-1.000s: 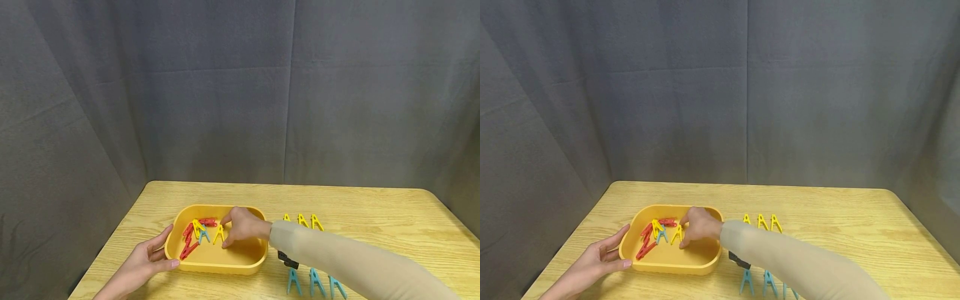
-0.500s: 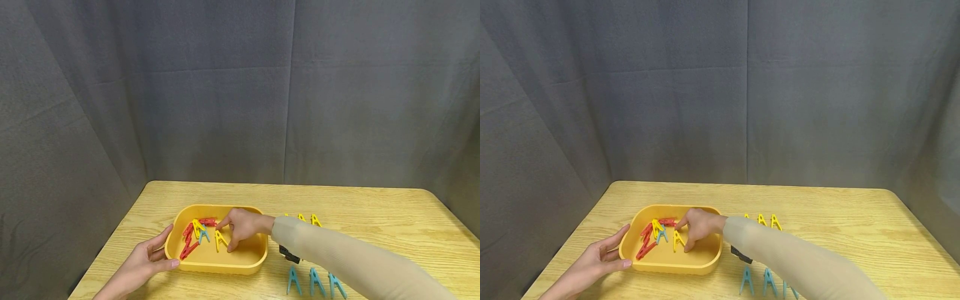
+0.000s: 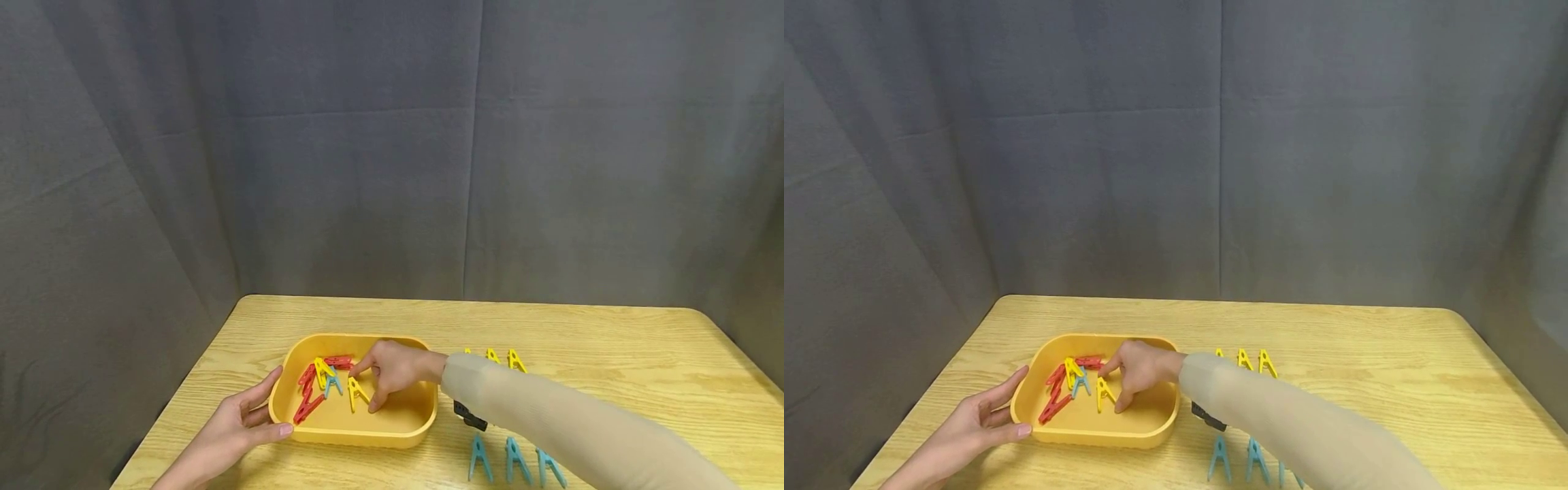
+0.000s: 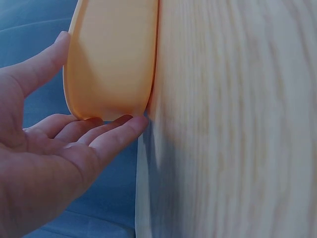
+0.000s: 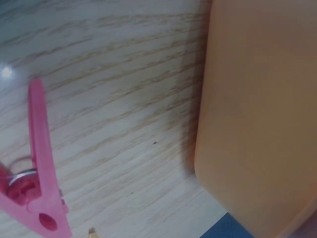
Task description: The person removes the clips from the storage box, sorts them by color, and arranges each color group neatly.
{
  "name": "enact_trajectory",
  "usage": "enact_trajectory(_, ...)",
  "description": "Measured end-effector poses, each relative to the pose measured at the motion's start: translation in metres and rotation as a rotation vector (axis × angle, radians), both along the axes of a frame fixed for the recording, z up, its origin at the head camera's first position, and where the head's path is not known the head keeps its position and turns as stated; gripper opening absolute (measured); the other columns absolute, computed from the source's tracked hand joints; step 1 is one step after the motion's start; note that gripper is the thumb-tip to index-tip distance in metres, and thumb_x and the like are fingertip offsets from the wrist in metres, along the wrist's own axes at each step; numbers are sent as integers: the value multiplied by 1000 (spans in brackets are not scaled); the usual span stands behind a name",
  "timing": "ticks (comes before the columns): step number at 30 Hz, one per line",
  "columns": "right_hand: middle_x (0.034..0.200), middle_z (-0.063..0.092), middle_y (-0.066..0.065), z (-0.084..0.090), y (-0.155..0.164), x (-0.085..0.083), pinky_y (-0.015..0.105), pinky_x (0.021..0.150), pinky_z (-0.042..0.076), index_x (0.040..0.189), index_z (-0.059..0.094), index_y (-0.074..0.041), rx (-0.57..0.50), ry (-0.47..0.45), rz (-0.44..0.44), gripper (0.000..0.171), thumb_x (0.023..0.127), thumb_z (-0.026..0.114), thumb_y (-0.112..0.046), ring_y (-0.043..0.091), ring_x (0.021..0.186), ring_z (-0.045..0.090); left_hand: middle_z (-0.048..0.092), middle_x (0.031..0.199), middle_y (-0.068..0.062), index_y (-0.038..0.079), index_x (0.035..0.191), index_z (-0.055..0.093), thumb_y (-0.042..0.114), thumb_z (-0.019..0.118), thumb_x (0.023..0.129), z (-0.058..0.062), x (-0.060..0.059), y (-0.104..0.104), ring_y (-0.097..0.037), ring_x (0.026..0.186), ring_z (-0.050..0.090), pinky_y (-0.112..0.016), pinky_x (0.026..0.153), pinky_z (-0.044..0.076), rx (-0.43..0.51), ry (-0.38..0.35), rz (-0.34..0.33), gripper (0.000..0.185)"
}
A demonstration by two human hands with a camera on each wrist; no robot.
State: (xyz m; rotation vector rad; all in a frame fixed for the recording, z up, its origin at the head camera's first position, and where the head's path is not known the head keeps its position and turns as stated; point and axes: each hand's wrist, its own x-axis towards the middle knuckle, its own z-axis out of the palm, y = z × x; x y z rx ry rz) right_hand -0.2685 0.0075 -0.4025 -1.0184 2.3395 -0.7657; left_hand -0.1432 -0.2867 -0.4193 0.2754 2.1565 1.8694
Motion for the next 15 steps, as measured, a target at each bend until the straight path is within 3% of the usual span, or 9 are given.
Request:
enact_trajectory(8, 49, 35, -8, 1, 1, 1, 20, 48, 23, 130, 75, -1, -27, 20, 4, 61, 74, 97, -3, 4, 48, 27, 17, 169, -28, -3, 166, 15, 7, 78, 96, -1, 0, 1, -48, 144, 42, -30, 97, 56, -4, 13, -4, 94)
enact_trajectory(15, 49, 37, -6, 9, 8, 3, 21, 50, 23, 130, 74, -1, -78, -21, -4, 58, 76, 96, -7, 6, 48, 26, 17, 168, -28, -3, 166, 17, 7, 79, 96, -1, -2, 1, -48, 143, 42, -30, 97, 56, -4, 13, -1, 95)
